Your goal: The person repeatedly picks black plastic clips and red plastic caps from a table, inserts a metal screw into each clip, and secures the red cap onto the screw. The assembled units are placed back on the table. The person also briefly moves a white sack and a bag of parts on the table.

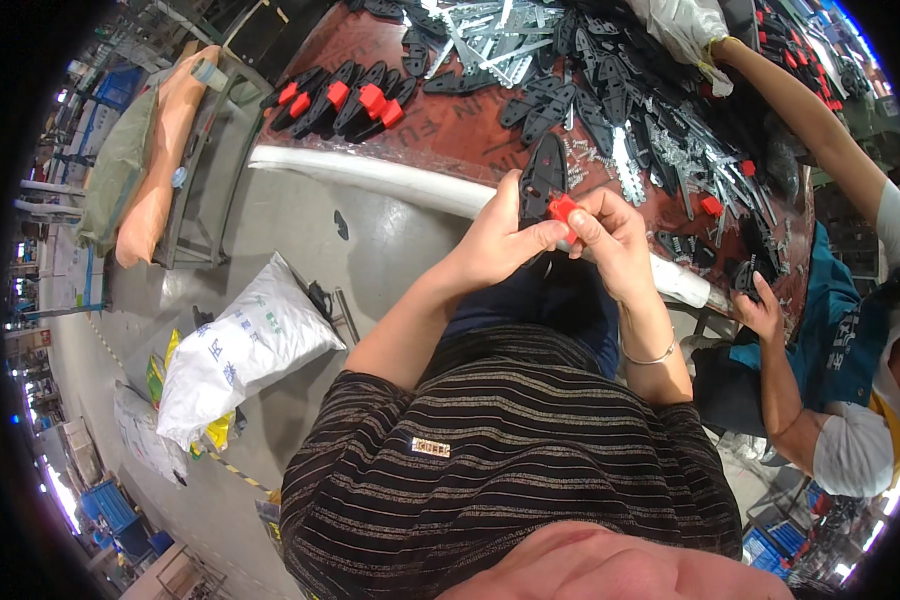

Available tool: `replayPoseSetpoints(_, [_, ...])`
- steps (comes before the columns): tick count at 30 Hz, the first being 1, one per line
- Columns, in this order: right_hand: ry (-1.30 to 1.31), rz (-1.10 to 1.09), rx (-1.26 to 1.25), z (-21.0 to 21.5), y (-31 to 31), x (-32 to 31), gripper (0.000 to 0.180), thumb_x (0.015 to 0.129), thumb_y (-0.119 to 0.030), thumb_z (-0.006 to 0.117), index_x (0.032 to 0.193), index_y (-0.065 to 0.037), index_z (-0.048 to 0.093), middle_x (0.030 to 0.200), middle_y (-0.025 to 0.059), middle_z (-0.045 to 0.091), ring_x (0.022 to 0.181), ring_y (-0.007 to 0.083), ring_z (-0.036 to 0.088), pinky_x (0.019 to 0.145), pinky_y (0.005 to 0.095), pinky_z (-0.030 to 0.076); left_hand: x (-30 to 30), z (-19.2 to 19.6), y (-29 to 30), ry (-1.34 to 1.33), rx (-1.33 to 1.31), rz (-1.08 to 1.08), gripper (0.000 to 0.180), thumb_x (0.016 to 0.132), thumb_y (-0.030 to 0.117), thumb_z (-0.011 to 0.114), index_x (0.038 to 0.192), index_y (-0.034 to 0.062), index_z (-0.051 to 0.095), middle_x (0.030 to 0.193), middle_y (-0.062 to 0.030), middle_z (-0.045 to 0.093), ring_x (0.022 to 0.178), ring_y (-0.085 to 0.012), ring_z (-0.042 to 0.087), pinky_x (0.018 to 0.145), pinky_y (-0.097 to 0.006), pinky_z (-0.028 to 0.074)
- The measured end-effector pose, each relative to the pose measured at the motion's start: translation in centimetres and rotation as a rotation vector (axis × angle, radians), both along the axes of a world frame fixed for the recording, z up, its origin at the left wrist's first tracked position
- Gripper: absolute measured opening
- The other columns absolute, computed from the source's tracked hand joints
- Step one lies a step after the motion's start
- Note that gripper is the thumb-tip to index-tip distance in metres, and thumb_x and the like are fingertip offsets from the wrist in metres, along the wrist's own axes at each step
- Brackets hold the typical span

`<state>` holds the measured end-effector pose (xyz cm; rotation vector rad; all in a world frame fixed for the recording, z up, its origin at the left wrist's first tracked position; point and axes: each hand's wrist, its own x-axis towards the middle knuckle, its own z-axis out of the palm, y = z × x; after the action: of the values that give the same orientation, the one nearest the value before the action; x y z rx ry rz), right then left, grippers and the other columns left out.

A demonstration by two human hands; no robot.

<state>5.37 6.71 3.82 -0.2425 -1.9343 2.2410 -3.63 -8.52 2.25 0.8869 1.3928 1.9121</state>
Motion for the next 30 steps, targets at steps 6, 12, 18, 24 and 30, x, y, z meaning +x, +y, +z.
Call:
replayPoseSetpoints(6, [-0.065, 0.086, -0.012, 0.0, 0.8, -0.2, 0.023, 0.088, -0.022, 0.065, 0.083, -0.002, 0.056, 0.073, 0.0017, 0.059, 0.057, 0.0049, 0.051, 0.052, 0.0187, 0.043, 0.1, -0.3, -0.1, -0.073, 0.028, -0.032, 0.040, 0.090, 0.021, 0.062, 0.112, -0.0005, 0.036, 0.091, -0.0061, 0.055, 0.073, -0.0095, 0.054, 0.063, -0.025, 0.047])
replayPoseSetpoints(12, [-0.008, 0.085, -0.045, 0.4, 0.5, -0.5, 0.024, 0.088, -0.020, 0.065, 0.096, -0.001, 0.054, 0.090, 0.0072, 0.061, 0.076, 0.0109, 0.058, 0.067, 0.0228, 0.048, 0.5, -0.1, 0.4, -0.267, 0.146, -0.025, 0.040, 0.090, 0.016, 0.062, 0.116, -0.0003, 0.037, 0.090, -0.0052, 0.055, 0.073, -0.0096, 0.054, 0.065, -0.025, 0.047])
replayPoseSetpoints(18, [0.226, -0.045, -0.112, 1.6, -1.9, -3.3, 0.052, 0.097, -0.035, 0.044, 0.133, 0.001, 0.037, 0.106, 0.0122, 0.057, 0.093, 0.0190, 0.058, 0.083, 0.0304, 0.048, 2.0, -0.2, 1.5, -0.247, 0.086, -0.085, 0.041, 0.091, 0.013, 0.060, 0.123, 0.0011, 0.038, 0.093, -0.0043, 0.053, 0.075, -0.0101, 0.054, 0.067, -0.025, 0.046])
replayPoseSetpoints(24, [0.215, -0.017, -0.315, 1.9, -2.4, -3.7, 0.032, 0.100, -0.026, 0.039, 0.119, -0.001, 0.045, 0.090, 0.0092, 0.057, 0.083, 0.0163, 0.059, 0.074, 0.0272, 0.050, 1.5, -1.1, 1.5, -0.140, 0.140, -0.122, 0.043, 0.092, 0.012, 0.057, 0.127, 0.0013, 0.035, 0.095, -0.0029, 0.051, 0.075, -0.0089, 0.051, 0.067, -0.024, 0.045])
replayPoseSetpoints(30, [0.215, -0.094, -0.254, 1.4, -2.5, -3.8, 0.030, 0.101, -0.027, 0.037, 0.111, -0.001, 0.047, 0.085, 0.0070, 0.057, 0.080, 0.0136, 0.058, 0.072, 0.0251, 0.048, 2.1, -0.5, 1.5, -0.194, 0.160, -0.060, 0.056, 0.094, 0.010, 0.053, 0.140, 0.0035, 0.022, 0.111, -0.0031, 0.047, 0.084, -0.0071, 0.049, 0.072, -0.024, 0.044])
